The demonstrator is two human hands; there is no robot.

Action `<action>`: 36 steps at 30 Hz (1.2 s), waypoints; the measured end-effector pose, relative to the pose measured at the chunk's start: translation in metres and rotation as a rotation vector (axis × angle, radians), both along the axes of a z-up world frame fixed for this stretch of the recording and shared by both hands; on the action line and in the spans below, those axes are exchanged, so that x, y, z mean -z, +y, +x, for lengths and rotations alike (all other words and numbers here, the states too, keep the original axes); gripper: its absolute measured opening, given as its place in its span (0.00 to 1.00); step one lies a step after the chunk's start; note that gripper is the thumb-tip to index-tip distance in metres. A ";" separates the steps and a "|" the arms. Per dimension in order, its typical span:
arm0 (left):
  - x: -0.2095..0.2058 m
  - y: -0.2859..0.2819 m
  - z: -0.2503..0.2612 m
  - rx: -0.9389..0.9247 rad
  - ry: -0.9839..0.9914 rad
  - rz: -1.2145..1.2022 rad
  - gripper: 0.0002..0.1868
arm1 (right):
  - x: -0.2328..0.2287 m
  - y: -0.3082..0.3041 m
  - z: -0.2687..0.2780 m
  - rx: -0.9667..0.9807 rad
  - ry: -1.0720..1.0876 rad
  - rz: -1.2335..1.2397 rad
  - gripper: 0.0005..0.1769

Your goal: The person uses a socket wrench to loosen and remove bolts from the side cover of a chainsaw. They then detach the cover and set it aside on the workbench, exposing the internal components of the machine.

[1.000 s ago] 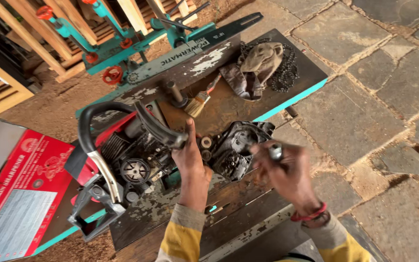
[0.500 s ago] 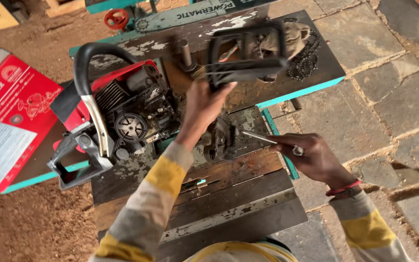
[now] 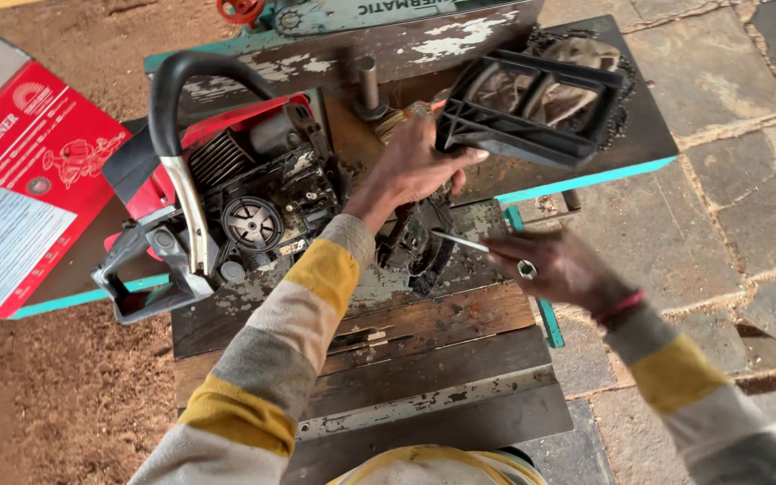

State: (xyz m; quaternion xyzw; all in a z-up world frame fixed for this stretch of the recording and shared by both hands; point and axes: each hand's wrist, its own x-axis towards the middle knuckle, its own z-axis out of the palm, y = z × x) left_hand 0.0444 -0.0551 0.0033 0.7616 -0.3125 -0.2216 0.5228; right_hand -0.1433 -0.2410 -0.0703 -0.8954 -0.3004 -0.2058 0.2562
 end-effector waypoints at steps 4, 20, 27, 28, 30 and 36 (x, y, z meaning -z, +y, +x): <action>0.002 0.008 -0.002 -0.011 -0.069 0.085 0.43 | 0.054 0.042 -0.053 0.200 0.364 0.334 0.10; 0.009 0.022 -0.017 -0.011 -0.072 0.182 0.30 | 0.014 0.087 -0.071 0.425 0.489 0.245 0.16; 0.006 0.010 -0.020 0.001 -0.187 0.081 0.14 | 0.000 0.066 -0.057 0.435 0.182 0.046 0.18; 0.005 0.011 -0.022 -0.017 -0.182 0.084 0.13 | 0.010 0.075 -0.059 0.465 0.263 0.118 0.19; 0.002 0.014 -0.024 -0.043 -0.178 0.084 0.11 | 0.024 0.088 -0.079 0.552 0.318 0.280 0.18; 0.003 0.030 -0.043 -0.035 -0.332 0.013 0.10 | 0.028 0.090 -0.077 0.642 0.715 1.525 0.12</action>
